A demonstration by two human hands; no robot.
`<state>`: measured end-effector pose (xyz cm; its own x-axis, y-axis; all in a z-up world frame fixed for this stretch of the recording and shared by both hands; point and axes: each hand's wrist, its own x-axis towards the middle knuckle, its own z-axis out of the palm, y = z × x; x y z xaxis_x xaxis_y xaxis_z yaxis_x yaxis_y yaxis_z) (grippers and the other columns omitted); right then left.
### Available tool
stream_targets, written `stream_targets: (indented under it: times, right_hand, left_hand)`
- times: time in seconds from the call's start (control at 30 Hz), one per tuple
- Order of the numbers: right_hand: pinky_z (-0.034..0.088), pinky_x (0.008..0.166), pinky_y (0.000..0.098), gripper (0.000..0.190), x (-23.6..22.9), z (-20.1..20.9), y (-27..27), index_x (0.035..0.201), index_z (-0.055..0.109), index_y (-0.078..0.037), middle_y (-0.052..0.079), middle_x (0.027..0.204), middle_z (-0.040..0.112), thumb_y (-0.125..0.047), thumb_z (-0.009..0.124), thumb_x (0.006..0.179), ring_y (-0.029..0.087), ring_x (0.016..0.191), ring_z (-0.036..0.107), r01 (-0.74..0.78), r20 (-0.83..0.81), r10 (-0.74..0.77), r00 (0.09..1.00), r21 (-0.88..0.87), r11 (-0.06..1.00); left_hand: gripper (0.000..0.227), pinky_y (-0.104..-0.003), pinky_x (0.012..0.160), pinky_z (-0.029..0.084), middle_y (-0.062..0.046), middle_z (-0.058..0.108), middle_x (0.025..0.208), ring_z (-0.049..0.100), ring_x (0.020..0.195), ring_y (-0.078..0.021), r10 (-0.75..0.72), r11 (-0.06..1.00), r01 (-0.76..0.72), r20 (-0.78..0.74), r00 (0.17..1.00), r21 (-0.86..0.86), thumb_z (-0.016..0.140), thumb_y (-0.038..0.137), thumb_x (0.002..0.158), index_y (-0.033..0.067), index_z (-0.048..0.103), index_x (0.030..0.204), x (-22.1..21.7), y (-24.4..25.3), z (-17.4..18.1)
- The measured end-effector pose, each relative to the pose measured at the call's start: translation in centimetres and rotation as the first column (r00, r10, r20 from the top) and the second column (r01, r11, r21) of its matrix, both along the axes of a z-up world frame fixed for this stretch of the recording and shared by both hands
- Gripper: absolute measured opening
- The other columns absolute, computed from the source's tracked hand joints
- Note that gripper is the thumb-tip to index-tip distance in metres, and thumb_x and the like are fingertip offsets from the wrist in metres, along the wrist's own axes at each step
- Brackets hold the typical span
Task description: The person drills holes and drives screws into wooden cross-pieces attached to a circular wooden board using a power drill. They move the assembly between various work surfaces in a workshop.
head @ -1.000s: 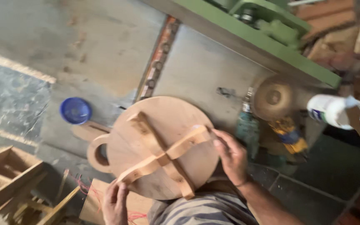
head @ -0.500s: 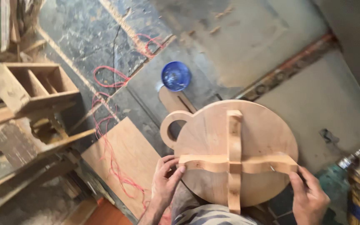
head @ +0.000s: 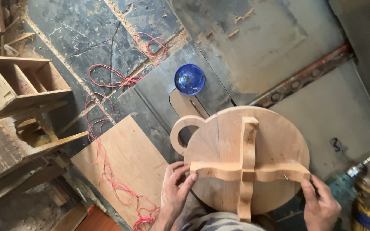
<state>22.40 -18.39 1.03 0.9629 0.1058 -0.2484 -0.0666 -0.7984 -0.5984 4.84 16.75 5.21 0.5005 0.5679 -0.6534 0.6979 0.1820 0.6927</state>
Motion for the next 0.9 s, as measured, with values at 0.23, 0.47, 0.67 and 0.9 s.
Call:
stream_targets:
  times: [0.23, 0.47, 0.67, 0.9]
  right_hand:
    - [0.054, 0.087, 0.0348, 0.034, 0.9, 2.2, 2.2, 0.124, 0.071, 0.000, 0.017, 0.110, 0.074, -0.029, 0.069, 0.106, 0.020, 0.098, 0.071, -0.079, 0.029, 0.080, 0.996, -0.021, 0.997]
    - [0.055, 0.086, 0.0350, 0.039, 1.1, 3.1, 3.2, 0.123, 0.072, -0.003, 0.015, 0.108, 0.076, -0.035, 0.069, 0.100, 0.021, 0.097, 0.072, -0.011, -0.036, 0.013, 0.999, 0.035, 0.999]
    - [0.049, 0.103, 0.0476, 0.064, -3.0, 6.1, -1.3, 0.136, 0.060, -0.006, 0.022, 0.137, 0.065, -0.039, 0.079, 0.084, 0.042, 0.124, 0.061, -0.223, 0.347, 0.375, 0.859, -0.407, 0.886]
    - [0.052, 0.087, 0.0529, 0.116, -4.7, 3.5, -8.4, 0.163, 0.030, -0.004, 0.026, 0.112, 0.064, -0.047, 0.088, 0.073, 0.044, 0.100, 0.063, -0.320, 0.105, 0.464, 0.880, -0.591, 0.740]
  left_hand:
    - [0.033, -0.032, 0.080, 0.055, -0.010, 0.065, 0.120, 0.065, 0.097, -0.0204, -0.066, 0.986, 0.057, 0.051, 0.997, 0.158, 0.077, 0.026, 0.087, 0.0037, 0.076, 0.111, -1.2, -0.7, -1.5]
    - [0.033, -0.033, 0.085, 0.055, -0.012, 0.066, 0.118, 0.066, 0.102, -0.0220, -0.077, 0.975, 0.044, 0.146, 0.986, 0.218, 0.077, 0.031, 0.089, 0.0030, 0.076, 0.108, -2.2, -1.1, -3.4]
    - [0.032, -0.037, 0.091, 0.054, -0.014, 0.065, 0.117, 0.064, 0.108, -0.0266, -0.167, 0.945, 0.109, 0.169, 0.971, 0.310, 0.072, 0.029, 0.096, 0.0016, 0.072, 0.113, -2.8, -1.3, -3.5]
    - [0.021, -0.040, 0.095, 0.052, -0.018, 0.061, 0.127, 0.059, 0.121, -0.0327, -0.052, 0.811, -0.163, 0.346, 0.937, 0.562, 0.063, 0.019, 0.106, 0.0004, 0.067, 0.113, -5.1, -4.0, -2.7]
